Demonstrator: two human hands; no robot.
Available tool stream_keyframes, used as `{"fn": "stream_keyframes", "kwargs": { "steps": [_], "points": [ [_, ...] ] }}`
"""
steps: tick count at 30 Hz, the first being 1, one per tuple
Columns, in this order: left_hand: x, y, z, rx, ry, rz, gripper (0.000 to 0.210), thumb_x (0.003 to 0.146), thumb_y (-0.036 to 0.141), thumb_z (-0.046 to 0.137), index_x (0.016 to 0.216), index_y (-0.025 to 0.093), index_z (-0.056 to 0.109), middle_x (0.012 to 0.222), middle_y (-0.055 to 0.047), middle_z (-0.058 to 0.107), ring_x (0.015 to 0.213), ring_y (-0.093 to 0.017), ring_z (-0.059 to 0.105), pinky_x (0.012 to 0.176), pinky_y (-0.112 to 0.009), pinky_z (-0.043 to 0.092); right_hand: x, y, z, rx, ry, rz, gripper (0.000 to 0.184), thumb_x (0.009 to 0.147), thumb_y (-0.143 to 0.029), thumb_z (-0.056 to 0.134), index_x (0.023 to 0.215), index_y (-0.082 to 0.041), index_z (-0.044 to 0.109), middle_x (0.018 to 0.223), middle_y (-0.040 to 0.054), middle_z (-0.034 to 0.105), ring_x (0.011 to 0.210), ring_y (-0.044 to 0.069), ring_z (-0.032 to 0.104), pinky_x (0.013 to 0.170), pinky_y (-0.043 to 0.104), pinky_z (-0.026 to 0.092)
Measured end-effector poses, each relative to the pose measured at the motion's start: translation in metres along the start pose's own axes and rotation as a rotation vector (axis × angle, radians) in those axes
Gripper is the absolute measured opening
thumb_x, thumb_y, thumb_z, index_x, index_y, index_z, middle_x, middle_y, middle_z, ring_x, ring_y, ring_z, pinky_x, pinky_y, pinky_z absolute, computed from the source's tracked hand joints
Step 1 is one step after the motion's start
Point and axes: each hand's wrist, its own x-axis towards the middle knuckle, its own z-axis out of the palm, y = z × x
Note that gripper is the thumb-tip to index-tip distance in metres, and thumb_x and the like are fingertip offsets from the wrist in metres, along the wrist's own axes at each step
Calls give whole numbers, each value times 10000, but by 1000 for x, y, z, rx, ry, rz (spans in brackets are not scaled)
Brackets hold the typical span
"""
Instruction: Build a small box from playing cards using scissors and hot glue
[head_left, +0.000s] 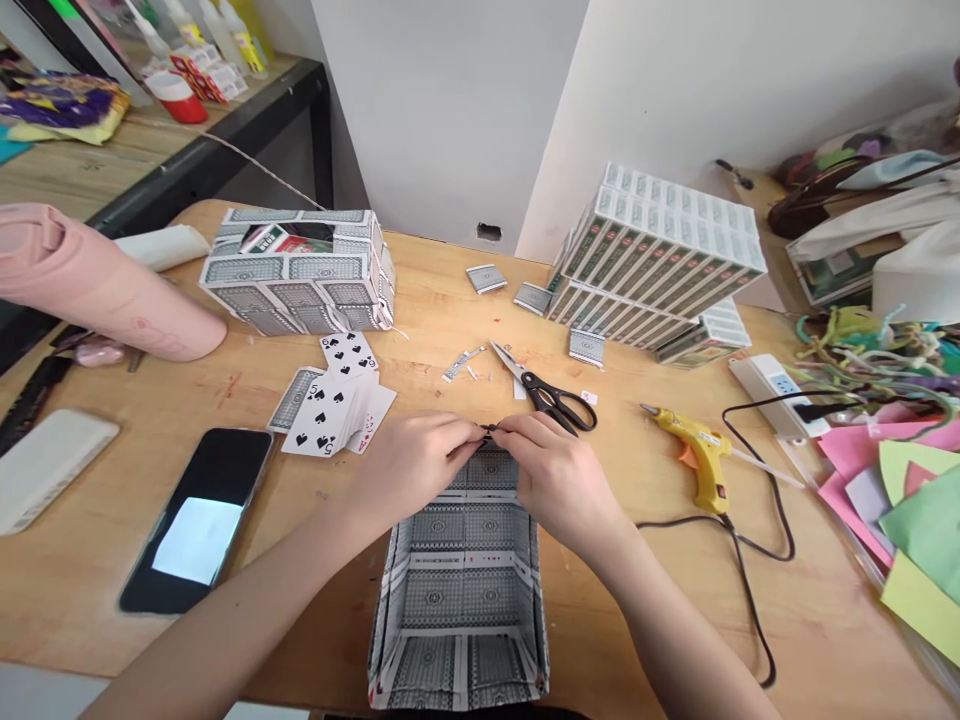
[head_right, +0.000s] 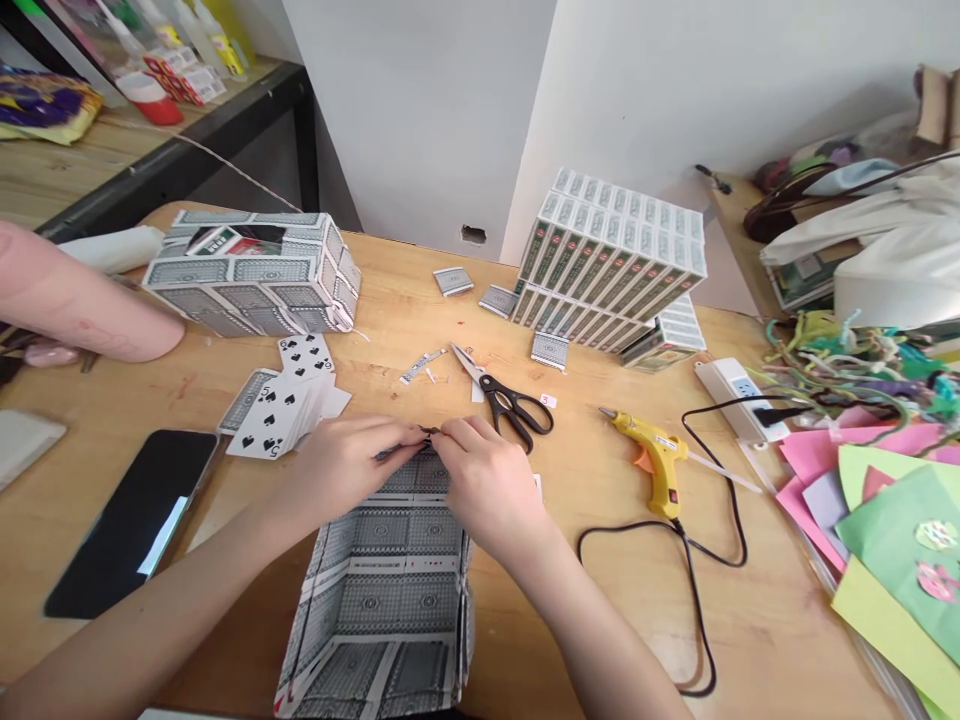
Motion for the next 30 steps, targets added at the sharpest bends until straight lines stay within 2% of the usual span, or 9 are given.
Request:
{"fn": "stream_keyframes", "kwargs": {
  "steps": [5,10,13,15,18,20,25,27,30],
  "points": [
    [3,-7,-1,-181,-90,-220,228,821,205,628,1041,217,685,997,-1,748,901,-181,708,815,-315,562,-3,-2,0,27,-28,51,417,779,62,369,961,-167,667,998,97,685,929,219,601,787,350,532],
    [7,-8,-5,-264,-128,-268,140,813,226,623,903,215,730,928,-7,760,874,-197,712,814,-334,564,1,3,0,126,-33,98,414,779,48,394,954,-185,688,988,90,692,925,210,626,798,348,539],
    [12,-11,-4,-273,-121,-277,142,802,235,623,885,215,737,906,-10,762,841,-202,714,767,-326,566,2,16,4,433,17,200,331,848,-57,440,1000,-198,698,1040,79,709,973,192,655,862,348,535],
    [16,-15,-4,-278,-107,-284,143,799,233,614,867,213,738,886,-8,764,797,-194,713,719,-304,562,0,26,10,708,104,361,274,901,-222,482,1098,-214,672,1108,74,704,1046,194,650,918,367,524],
    [22,-19,-5,-265,-47,-309,135,782,223,610,828,200,735,833,-8,764,722,-179,704,645,-270,544,-5,36,16,1058,235,614,374,902,-454,497,1139,-212,656,1175,89,683,1098,212,637,957,387,512],
    [26,-19,-7,-231,-2,-344,133,775,230,614,822,186,730,801,-14,761,695,-177,698,617,-261,533,-9,38,15,1167,249,697,419,877,-512,516,1114,-203,672,1195,94,673,1117,226,628,974,390,501],
    [31,-11,-14,-143,-45,-341,209,802,214,581,948,189,729,919,-39,758,793,-194,708,699,-292,550,-5,40,1,1053,51,637,385,848,-405,575,1166,-207,661,1213,67,667,1128,233,618,997,400,470],
    [33,-9,-13,-144,-56,-285,270,843,208,533,1047,195,709,1030,-52,739,888,-196,701,782,-311,551,3,40,-3,871,0,568,383,821,-297,592,1190,-216,651,1199,53,675,1095,231,632,955,385,491],
    [37,-11,-9,-146,-23,-202,311,881,201,479,1110,196,690,1172,-63,686,1066,-198,648,931,-339,504,18,38,-3,542,17,525,360,808,-188,537,1135,-208,686,1026,47,737,945,228,681,835,358,528]
  ]
}}
